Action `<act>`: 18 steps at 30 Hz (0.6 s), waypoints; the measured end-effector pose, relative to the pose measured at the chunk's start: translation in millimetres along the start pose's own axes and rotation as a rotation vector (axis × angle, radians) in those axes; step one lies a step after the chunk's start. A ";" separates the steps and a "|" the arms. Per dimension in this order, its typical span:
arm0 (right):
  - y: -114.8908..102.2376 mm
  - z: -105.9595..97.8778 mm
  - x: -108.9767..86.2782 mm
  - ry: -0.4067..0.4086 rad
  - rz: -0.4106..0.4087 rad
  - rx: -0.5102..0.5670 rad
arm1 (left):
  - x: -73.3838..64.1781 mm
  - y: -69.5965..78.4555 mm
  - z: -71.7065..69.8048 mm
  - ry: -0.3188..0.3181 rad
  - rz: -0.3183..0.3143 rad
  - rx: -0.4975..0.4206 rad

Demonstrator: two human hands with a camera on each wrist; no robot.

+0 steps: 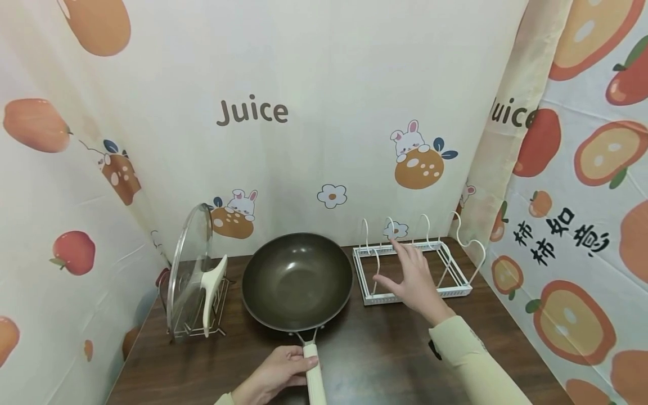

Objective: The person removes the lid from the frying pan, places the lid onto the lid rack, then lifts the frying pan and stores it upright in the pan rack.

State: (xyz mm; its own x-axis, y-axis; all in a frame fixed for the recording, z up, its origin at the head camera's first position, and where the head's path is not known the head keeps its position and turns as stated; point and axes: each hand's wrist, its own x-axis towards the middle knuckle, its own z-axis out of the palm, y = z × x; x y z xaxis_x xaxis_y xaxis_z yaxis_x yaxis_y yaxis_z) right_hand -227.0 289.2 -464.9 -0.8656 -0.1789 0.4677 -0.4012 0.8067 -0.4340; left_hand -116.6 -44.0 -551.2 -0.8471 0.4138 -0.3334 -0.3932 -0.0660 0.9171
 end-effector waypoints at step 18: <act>-33.7 -3.1 -62.2 -0.455 0.080 0.142 | 24.4 -1.8 36.3 0.114 0.013 -0.091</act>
State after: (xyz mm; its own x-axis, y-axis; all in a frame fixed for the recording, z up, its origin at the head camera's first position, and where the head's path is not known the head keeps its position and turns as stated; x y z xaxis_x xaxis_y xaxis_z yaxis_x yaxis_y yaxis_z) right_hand -158.7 274.9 -477.0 -0.9261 -0.3728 0.0581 -0.3372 0.7486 -0.5708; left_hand -123.5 -0.9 -553.0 -0.8855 0.3072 -0.3487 -0.4081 -0.1550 0.8997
